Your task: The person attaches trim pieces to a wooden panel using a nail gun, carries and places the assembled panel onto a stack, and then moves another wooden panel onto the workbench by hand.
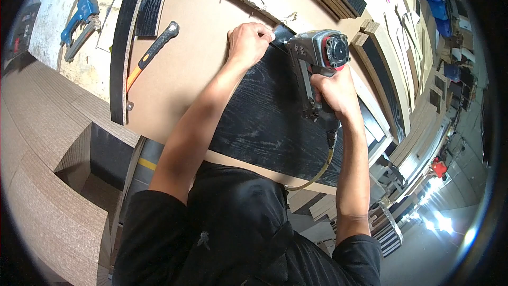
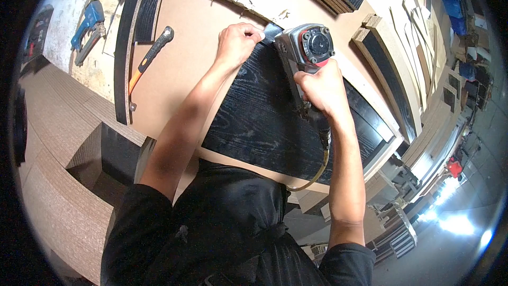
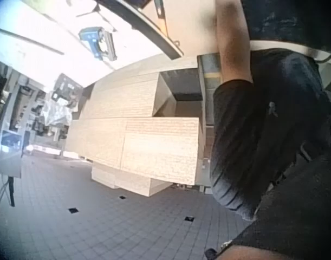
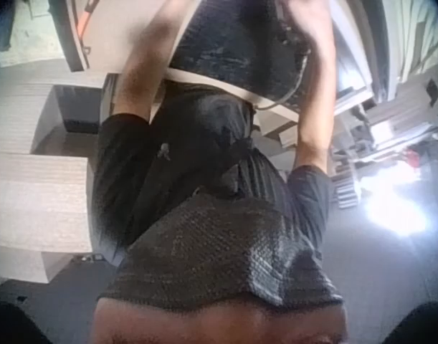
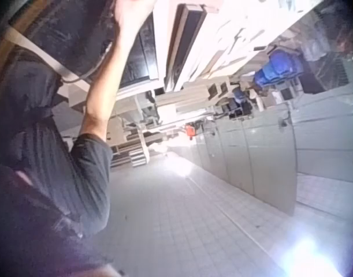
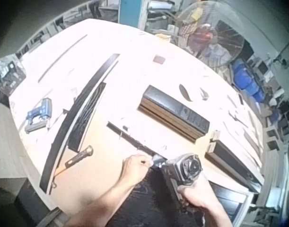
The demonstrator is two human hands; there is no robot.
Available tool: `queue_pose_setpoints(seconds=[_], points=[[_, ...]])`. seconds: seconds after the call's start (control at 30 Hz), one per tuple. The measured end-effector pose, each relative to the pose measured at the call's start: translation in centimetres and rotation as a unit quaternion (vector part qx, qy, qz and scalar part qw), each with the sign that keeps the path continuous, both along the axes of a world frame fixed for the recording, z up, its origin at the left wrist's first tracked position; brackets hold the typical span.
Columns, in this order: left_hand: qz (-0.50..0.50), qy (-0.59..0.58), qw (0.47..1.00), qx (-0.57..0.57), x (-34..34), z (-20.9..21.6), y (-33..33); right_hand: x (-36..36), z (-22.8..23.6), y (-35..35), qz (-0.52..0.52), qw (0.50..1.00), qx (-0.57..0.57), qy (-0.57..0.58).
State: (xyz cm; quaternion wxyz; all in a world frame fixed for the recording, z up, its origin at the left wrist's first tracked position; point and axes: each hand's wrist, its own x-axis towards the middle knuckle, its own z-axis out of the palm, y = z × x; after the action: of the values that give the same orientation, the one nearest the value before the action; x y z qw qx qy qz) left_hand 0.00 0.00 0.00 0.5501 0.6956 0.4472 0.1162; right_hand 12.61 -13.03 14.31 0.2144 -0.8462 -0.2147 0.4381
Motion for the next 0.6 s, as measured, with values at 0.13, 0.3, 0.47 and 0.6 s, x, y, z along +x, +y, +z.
queue_pose_setpoints(seconds=[0.13,0.3,0.47,0.6], points=[[-0.013,0.018,1.0,0.005,0.1,0.7,0.4,-0.4,0.3,0.7,0.0,1.0,-0.001,-0.021],[-0.017,0.001,0.999,0.03,-0.1,0.2,0.6,0.1,-0.7,0.9,0.045,0.996,0.006,-0.078],[-0.01,0.013,1.0,-0.009,-0.1,0.2,0.7,-0.5,0.8,-1.9,-0.011,1.0,0.018,-0.019],[0.009,-0.006,1.0,0.02,0.2,2.5,2.0,-3.1,2.1,-9.5,-0.088,0.994,0.054,-0.029]])
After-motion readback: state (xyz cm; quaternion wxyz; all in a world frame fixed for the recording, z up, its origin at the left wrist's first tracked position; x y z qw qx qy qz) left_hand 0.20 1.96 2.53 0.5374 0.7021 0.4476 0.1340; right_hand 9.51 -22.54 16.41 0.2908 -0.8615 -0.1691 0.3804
